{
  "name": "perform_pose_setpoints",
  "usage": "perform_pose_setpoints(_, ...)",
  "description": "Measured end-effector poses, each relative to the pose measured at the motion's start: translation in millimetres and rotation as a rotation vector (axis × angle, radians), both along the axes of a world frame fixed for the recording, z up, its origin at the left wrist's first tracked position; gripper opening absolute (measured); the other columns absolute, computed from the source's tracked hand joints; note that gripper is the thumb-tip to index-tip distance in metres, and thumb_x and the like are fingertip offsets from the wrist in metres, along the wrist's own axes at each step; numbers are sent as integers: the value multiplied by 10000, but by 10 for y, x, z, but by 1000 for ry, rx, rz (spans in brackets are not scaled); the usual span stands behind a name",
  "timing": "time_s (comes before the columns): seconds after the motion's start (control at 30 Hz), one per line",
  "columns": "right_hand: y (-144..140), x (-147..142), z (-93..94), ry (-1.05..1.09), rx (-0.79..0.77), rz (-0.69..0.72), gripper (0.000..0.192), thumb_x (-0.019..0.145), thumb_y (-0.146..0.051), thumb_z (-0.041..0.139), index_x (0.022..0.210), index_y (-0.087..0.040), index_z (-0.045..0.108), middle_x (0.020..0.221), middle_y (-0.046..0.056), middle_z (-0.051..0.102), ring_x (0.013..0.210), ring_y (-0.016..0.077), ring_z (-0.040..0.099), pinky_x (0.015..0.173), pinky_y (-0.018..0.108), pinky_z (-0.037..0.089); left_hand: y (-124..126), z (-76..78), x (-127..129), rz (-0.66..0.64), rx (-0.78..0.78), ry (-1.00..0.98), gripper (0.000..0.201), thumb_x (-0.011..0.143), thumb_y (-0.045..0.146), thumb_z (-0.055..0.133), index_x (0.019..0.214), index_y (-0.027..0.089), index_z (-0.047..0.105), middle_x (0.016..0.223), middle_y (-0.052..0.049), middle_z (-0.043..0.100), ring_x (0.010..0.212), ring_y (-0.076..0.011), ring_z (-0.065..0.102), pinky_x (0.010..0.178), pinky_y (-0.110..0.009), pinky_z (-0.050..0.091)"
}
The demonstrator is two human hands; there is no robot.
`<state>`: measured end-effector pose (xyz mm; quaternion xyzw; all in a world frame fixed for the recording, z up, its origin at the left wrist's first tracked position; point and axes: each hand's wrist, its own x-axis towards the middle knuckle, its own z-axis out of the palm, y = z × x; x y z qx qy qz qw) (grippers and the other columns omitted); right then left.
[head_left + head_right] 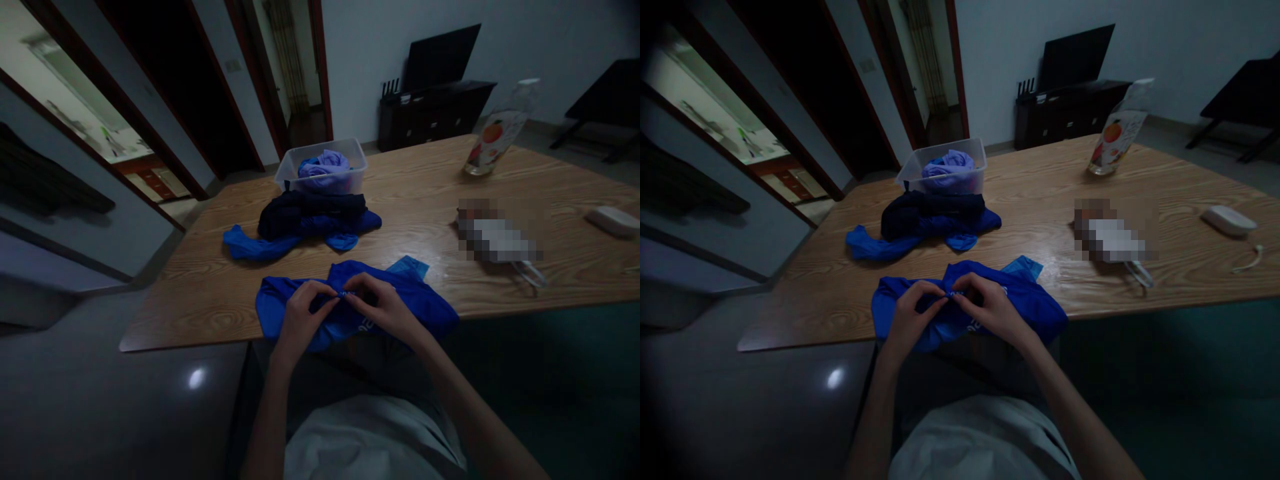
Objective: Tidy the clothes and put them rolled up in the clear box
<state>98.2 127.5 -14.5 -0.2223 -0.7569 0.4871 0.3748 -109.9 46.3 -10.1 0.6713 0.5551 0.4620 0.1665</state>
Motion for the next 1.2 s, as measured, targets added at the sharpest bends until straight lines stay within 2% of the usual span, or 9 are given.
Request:
perform_pose_setpoints(0.13, 12, -5, 8, 8, 41, 24, 169, 1048, -328, 655, 1169, -224, 714, 1071, 47, 714, 979, 207, 664, 839, 313, 504, -13, 21, -13, 22, 75, 69, 69, 976, 276, 713, 1000, 226, 672, 983, -21, 709, 989, -193, 672, 918, -337, 527)
perform_pose_setpoints(0.27, 22, -7, -10, 13, 50, -24, 138, 1037, -340, 674, 1080, -219, 724, 1006, 41, 707, 922, 205, 658, 799, 312, 492, -36, 15, -37, 50, 125, 117, 61, 969, 234, 718, 993, 227, 663, 978, -18, 702, 994, -194, 666, 930, -348, 520)
perform_pose_setpoints(0.47, 12, -2, -8, 4, 40, -65, 142, 1026, -362, 692, 1042, -222, 712, 946, 30, 687, 834, 191, 628, 711, 299, 459, -54, 7, -68, 62, 94, 74, 72, 959, 224, 729, 991, 226, 665, 983, -17, 698, 995, -192, 667, 929, -343, 522)
perform_pose_setpoints(0.6, 6, -2, -2, 9, 46, -67, 149, 1030, -369, 685, 1040, -222, 709, 960, 37, 689, 872, 206, 639, 754, 316, 478, -62, 22, -65, 73, 69, 56, 62, 968, 248, 721, 1008, 231, 678, 1001, -19, 705, 1005, -193, 672, 936, -345, 526)
perform_pose_setpoints(0.77, -5, 3, 14, 6, 69, -37, 188, 1043, -379, 665, 1147, -232, 720, 1009, 44, 687, 895, 205, 638, 760, 319, 476, -77, 40, -58, 70, 71, 122, 128, 997, 273, 682, 1117, 260, 723, 1053, -43, 722, 1041, -217, 674, 950, -379, 528)
perform_pose_setpoints(1.0, -9, -10, 70, -46, 105, 18, 201, 1053, -388, 650, 1136, -232, 746, 1085, 60, 685, 922, 200, 645, 790, 314, 483, -79, 59, -8, 42, 75, 125, 111, 987, 260, 696, 1093, 261, 727, 1038, -42, 716, 1033, -215, 671, 924, -370, 534)
perform_pose_setpoints(1.13, -6, -11, 46, -57, 90, 26, 208, 1065, -392, 628, 1120, -227, 741, 1030, 57, 717, 941, 219, 653, 818, 324, 490, -79, 68, 12, 29, 89, 121, 64, 985, 254, 698, 1047, 242, 696, 1020, -39, 721, 1025, -214, 678, 926, -370, 540)
perform_pose_setpoints(1.2, -9, -5, 29, -64, 83, 16, 207, 1058, -397, 638, 1117, -225, 738, 1006, 53, 720, 905, 215, 647, 776, 314, 481, -84, 72, 13, 33, 81, 129, 54, 987, 267, 695, 1028, 236, 683, 1011, -41, 721, 1022, -216, 681, 928, -374, 542)
